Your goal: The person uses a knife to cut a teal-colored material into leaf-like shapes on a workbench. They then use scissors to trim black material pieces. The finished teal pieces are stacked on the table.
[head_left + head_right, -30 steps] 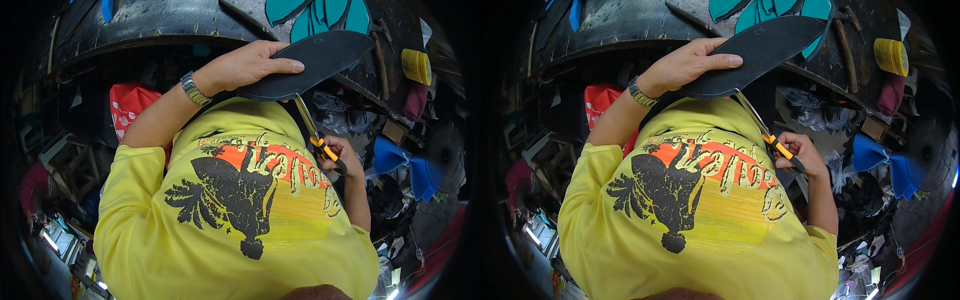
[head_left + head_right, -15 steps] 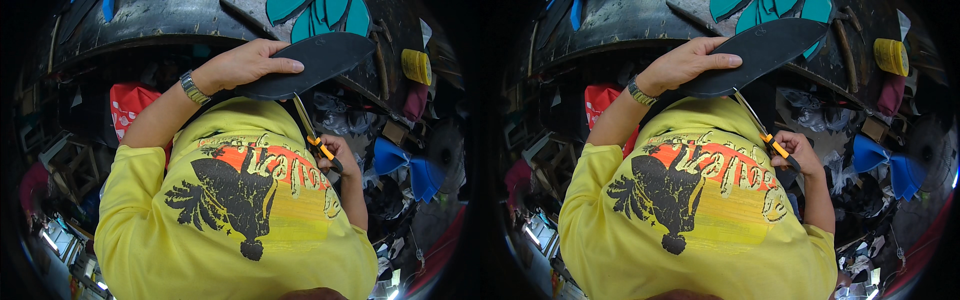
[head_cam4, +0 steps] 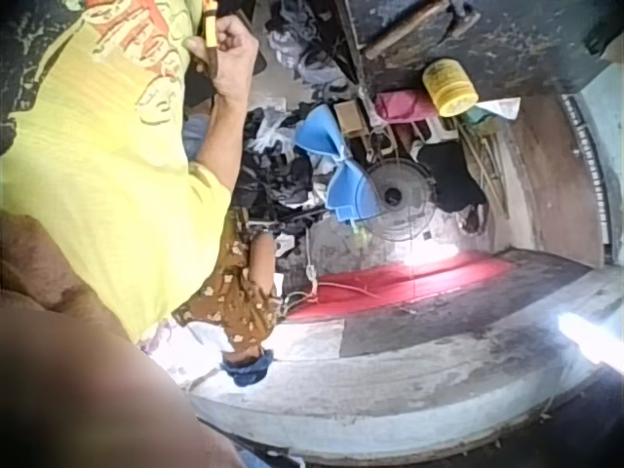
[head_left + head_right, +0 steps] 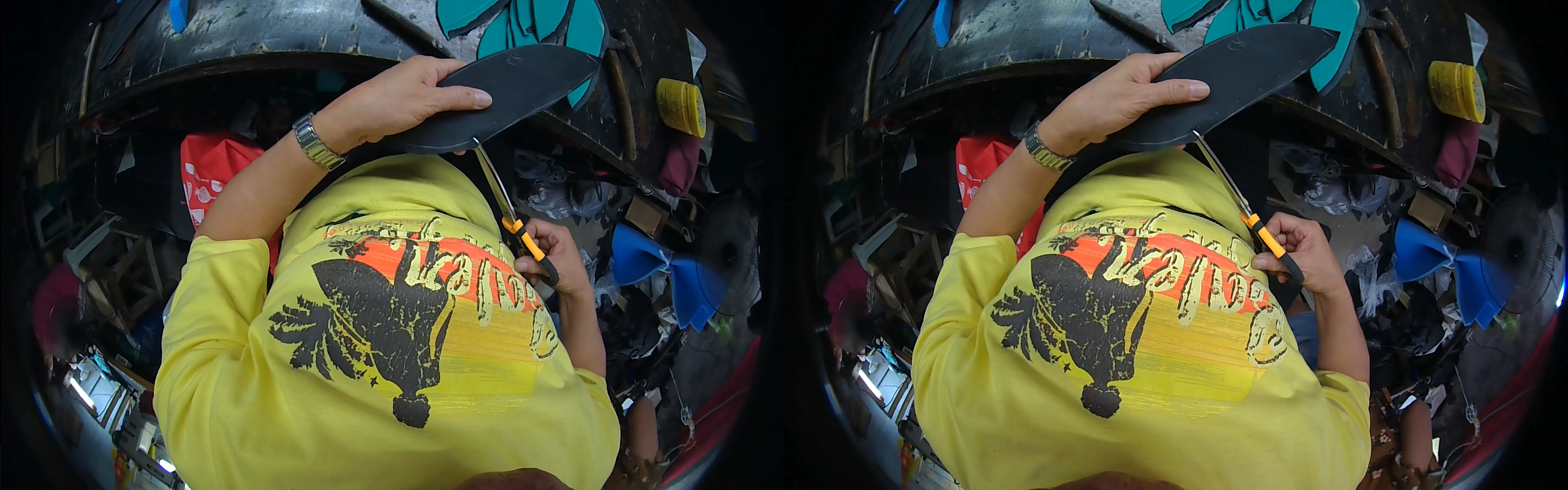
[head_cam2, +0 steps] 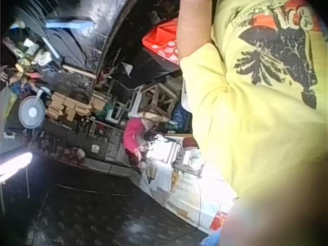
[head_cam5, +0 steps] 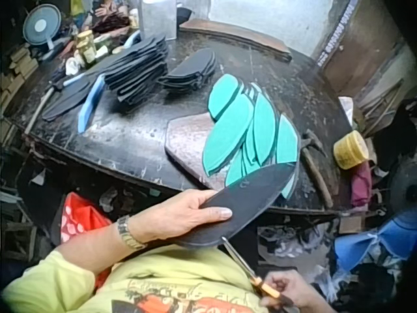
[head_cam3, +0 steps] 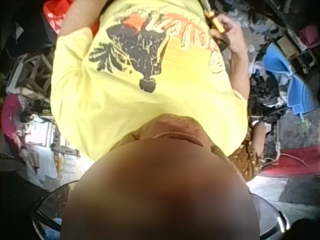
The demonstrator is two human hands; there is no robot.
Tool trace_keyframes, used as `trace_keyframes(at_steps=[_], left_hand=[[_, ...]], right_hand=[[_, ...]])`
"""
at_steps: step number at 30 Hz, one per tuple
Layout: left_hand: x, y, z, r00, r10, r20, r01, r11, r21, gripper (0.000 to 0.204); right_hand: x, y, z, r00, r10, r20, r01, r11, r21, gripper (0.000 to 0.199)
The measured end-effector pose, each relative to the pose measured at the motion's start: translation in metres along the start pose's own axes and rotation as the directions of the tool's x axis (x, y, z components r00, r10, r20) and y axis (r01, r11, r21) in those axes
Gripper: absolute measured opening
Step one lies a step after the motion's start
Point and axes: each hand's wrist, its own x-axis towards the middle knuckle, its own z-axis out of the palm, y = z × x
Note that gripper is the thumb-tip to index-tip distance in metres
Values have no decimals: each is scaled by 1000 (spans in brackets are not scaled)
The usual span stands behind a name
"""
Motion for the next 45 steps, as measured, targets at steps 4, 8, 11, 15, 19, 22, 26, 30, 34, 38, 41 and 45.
trace_keyframes(at_steps=[4, 8, 11, 15, 19, 22, 26, 30, 34, 38, 41, 45], left_hand=[[-1, 2, -2, 1000, -9, -30, 10, 999, 37, 39], [-5, 7, -1, 999, 32, -16, -33, 995, -99, 37], [-12, 19, -9, 990, 109, -84, -115, 991, -68, 34], [-21, 40, -59, 849, 382, -364, -439, 895, -85, 33], [-6, 48, -128, 665, 498, -557, -228, 845, 484, 48], [0, 32, -144, 562, 631, -535, 189, 532, 825, 63], [3, 20, -144, 505, 718, -478, 346, 339, 875, 70], [2, 28, -151, 504, 699, -507, 413, 321, 852, 64], [-2, 37, -146, 534, 644, -547, 452, 329, 829, 60], [2, 39, -117, 372, 881, -291, 290, 188, 939, 53], [9, 52, -105, 419, 851, -315, 283, 207, 936, 55], [0, 75, -113, 384, 763, -519, 5, 561, 828, 27]], right_hand=[[-4, -5, 5, 999, 12, -42, -14, 999, -48, 34], [-2, -8, 2, 999, -13, -45, 11, 999, -44, 34], [4, -11, 2, 994, -105, -18, 104, 994, -33, 35], [17, -16, 11, 954, -261, -150, 265, 964, 6, 33], [30, -20, 17, 924, -342, -171, 350, 937, 18, 29], [34, -19, 20, 940, -325, -101, 327, 945, 5, 28], [31, -13, 23, 932, -345, -110, 354, 932, 74, 31], [26, -9, 19, 936, -311, -166, 337, 927, 165, 31], [25, -3, 17, 938, -314, -146, 343, 897, 280, 36], [31, 8, 19, 922, -374, -100, 371, 780, 504, 49], [36, 13, 16, 931, -324, -167, 357, 715, 601, 48], [38, 16, 11, 906, -381, -183, 413, 706, 575, 43]])
